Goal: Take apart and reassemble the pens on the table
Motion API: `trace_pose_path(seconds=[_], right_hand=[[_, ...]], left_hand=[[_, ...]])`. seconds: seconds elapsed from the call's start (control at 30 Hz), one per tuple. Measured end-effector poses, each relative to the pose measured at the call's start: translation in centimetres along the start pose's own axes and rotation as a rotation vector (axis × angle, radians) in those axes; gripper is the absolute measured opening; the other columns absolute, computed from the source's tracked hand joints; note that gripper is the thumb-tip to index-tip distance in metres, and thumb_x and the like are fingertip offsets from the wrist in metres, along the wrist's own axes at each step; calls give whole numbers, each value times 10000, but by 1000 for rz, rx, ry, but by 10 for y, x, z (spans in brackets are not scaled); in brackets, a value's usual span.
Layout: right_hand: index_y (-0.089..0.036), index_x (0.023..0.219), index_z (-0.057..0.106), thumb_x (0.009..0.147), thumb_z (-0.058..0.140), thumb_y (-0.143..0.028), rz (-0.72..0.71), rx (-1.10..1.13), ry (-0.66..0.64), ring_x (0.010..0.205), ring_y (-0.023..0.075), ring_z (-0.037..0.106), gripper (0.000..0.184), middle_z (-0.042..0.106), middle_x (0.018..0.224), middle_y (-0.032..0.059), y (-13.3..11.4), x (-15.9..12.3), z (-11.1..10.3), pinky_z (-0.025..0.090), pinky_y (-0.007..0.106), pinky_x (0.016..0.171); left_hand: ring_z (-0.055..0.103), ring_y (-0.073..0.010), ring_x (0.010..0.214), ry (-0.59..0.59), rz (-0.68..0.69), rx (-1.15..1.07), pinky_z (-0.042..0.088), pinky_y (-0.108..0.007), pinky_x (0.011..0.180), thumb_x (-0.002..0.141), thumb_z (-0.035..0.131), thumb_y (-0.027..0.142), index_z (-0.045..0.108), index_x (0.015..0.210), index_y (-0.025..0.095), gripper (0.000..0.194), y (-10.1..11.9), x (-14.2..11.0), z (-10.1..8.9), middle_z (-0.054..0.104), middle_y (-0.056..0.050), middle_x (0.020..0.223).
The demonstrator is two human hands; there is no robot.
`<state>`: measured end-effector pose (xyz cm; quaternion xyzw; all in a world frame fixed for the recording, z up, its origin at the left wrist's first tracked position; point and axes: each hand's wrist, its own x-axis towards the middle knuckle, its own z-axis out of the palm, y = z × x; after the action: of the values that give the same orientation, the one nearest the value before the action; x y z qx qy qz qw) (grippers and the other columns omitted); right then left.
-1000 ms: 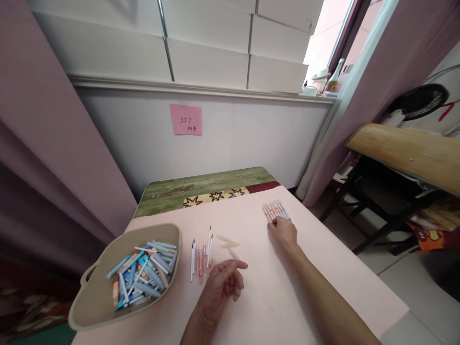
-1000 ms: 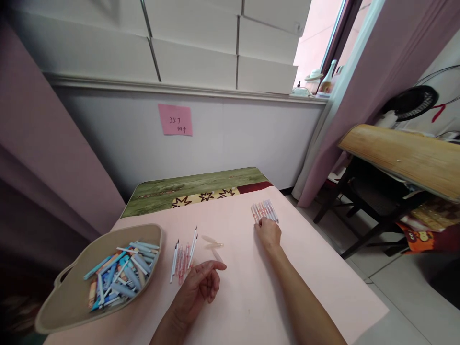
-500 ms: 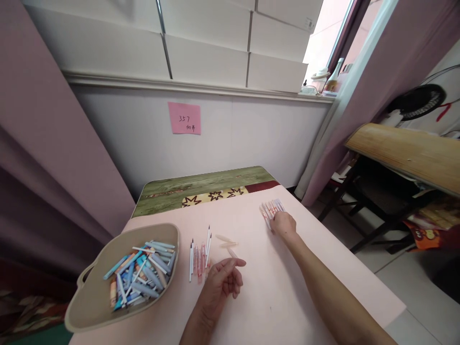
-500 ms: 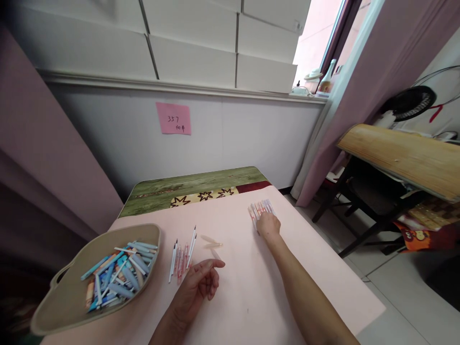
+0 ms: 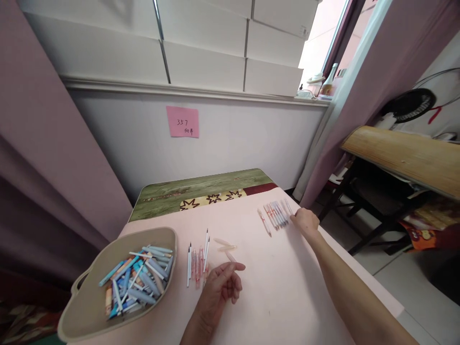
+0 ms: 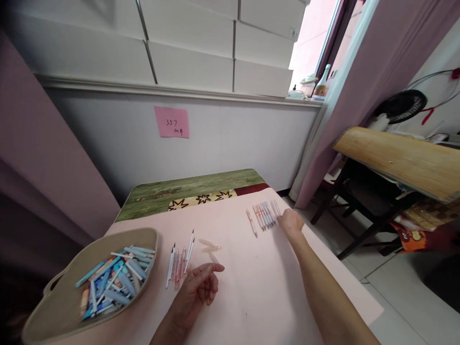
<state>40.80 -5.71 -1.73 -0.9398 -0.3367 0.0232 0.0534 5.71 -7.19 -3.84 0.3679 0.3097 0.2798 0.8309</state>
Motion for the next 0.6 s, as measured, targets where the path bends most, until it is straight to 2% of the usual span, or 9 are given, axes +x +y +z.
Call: trace_pose_path(seconds=[0.1,0.23,0.4,0.5,0.6], right_hand=[[-146,860,751,735,583,-272,-26,-1,-20,866,283,683,244,722,882,176,8,6,5,475,313,683],[-170,829,757,728,585,-277,-80,17,-28,852,257,682,226,730,859,143,6,7,13,462,282,672],[-174,820,754,761,561,-307,-117,42,-15,836,244,678,242,729,850,130,8,6,10,449,270,657],[-174,907,739,829,498,-374,-125,61,24,869,248,668,323,724,893,134,6,-3,5,443,280,673],[-207,1016,700,905,371,-441,-160,92,60,892,224,660,419,718,955,110,-10,-25,9,437,277,690]], left_hand=[[468,-64,391,5,-6,0,324,-179,378,781,646,436,692,898,106,353,0,0,1,602,-13,544],[468,-67,388,21,-6,2,328,-183,377,766,657,442,693,892,106,361,0,-1,2,600,-12,541],[474,-70,390,22,-3,-4,331,-185,377,766,657,436,692,889,106,353,0,0,1,602,-14,545],[476,-70,391,18,-2,-5,331,-185,378,764,660,437,692,889,104,357,-1,1,1,603,-16,543],[476,-72,387,17,-3,0,323,-186,373,758,663,447,691,887,107,365,-1,1,1,604,-17,542]])
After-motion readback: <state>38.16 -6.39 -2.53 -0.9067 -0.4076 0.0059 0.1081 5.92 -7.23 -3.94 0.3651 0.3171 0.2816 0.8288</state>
